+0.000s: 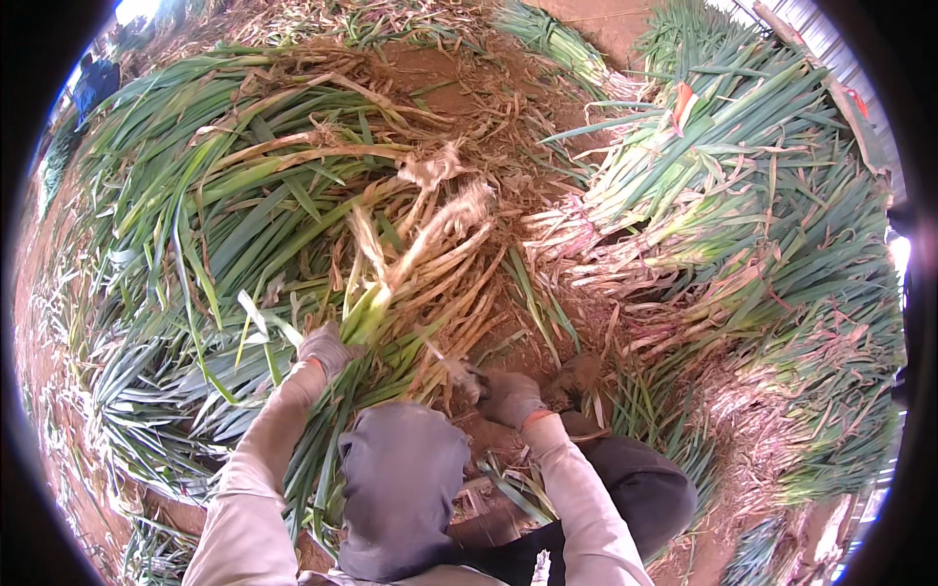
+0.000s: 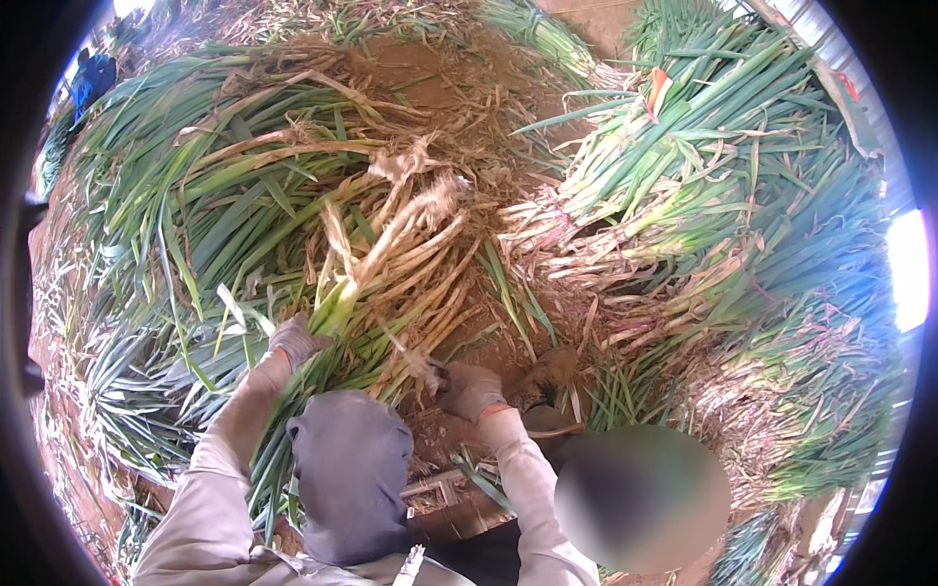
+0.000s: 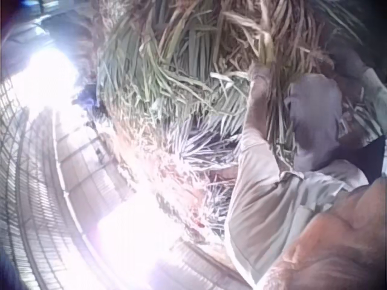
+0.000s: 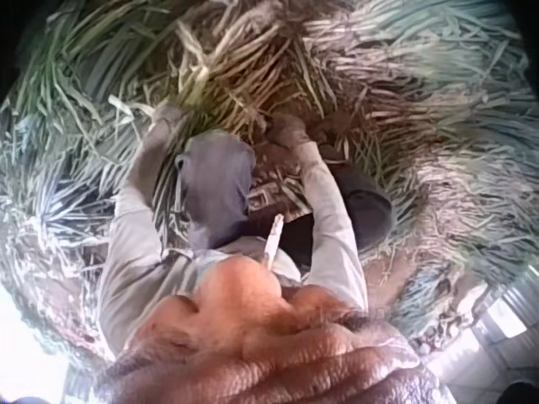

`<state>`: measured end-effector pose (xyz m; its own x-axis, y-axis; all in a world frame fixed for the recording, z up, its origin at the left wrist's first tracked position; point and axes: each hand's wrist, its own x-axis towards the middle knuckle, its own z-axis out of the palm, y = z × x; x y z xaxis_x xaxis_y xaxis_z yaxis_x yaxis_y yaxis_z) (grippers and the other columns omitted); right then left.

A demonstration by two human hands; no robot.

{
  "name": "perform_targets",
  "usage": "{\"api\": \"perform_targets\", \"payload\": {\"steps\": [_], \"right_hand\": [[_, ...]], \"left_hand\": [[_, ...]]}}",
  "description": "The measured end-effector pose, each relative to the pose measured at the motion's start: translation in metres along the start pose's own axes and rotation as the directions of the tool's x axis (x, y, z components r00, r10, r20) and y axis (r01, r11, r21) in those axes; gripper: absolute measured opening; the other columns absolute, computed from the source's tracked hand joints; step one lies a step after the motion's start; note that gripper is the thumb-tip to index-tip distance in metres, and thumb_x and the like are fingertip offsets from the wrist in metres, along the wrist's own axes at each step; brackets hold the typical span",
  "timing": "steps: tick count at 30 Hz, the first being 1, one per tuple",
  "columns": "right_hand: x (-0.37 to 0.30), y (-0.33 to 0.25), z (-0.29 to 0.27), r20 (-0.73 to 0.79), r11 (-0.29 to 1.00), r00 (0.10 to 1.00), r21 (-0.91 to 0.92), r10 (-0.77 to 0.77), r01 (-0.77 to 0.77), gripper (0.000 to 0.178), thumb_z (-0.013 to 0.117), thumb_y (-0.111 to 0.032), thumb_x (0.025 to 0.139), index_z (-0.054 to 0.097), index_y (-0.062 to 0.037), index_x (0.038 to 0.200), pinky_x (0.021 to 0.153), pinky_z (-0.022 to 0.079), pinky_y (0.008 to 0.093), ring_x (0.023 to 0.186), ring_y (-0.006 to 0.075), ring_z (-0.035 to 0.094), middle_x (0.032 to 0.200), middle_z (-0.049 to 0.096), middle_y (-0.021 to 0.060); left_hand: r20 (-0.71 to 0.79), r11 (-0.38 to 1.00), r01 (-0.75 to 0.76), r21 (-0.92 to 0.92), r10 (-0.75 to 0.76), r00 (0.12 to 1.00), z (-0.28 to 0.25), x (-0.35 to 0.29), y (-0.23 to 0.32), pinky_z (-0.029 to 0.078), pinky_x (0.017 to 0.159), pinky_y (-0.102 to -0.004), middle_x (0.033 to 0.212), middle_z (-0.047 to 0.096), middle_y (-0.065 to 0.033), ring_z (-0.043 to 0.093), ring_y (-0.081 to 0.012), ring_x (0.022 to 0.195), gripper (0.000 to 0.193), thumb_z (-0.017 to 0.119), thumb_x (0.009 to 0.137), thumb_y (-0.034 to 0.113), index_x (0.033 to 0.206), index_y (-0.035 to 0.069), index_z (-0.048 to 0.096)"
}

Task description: The person sits on the ground and uses a knife to trim the root ends of harvested onions. They hold a bundle of onions in one hand and cut the roots with the other, then place the trimmed onions aside.

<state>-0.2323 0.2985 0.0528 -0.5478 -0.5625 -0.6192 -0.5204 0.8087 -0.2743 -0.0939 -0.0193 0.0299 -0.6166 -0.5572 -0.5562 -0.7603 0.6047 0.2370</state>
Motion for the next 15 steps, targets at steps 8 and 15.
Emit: {"api": "perform_targets", "payload": {"steps": [8, 15], "right_hand": [[-0.009, -0.045, 0.009, 0.103, 0.998, 0.994, -0.037, -0.039, 0.043, 0.049, 0.057, -0.052, 0.089, 0.070, -0.0103, 0.111, 0.087, 0.053, 0.0502, 0.102, 0.0414, 0.068, 0.107, 0.071, 0.0222], [0.008, -0.050, 0.035, 0.203, 0.992, 0.971, 0.015, -0.126, 0.126, 0.055, 0.058, -0.056, 0.087, 0.072, -0.0089, 0.112, 0.092, 0.052, 0.0468, 0.107, 0.0389, 0.067, 0.111, 0.070, 0.0227]], "left_hand": [[-0.288, 0.890, -0.269, -0.367, 0.166, 0.943, 0.127, -0.019, -0.077, 0.052, 0.087, -0.0469, 0.102, 0.070, -0.0240, 0.066, -0.0417, 0.099, 0.058, 0.069, 0.085, 0.051, 0.112, 0.000, 0.064], [-0.107, 0.680, -0.115, -0.724, 0.053, 0.993, 0.180, -0.024, -0.113, 0.052, 0.080, -0.0412, 0.090, 0.071, -0.0202, 0.067, -0.0321, 0.085, 0.053, 0.062, 0.093, 0.051, 0.109, 0.000, 0.068]]}}
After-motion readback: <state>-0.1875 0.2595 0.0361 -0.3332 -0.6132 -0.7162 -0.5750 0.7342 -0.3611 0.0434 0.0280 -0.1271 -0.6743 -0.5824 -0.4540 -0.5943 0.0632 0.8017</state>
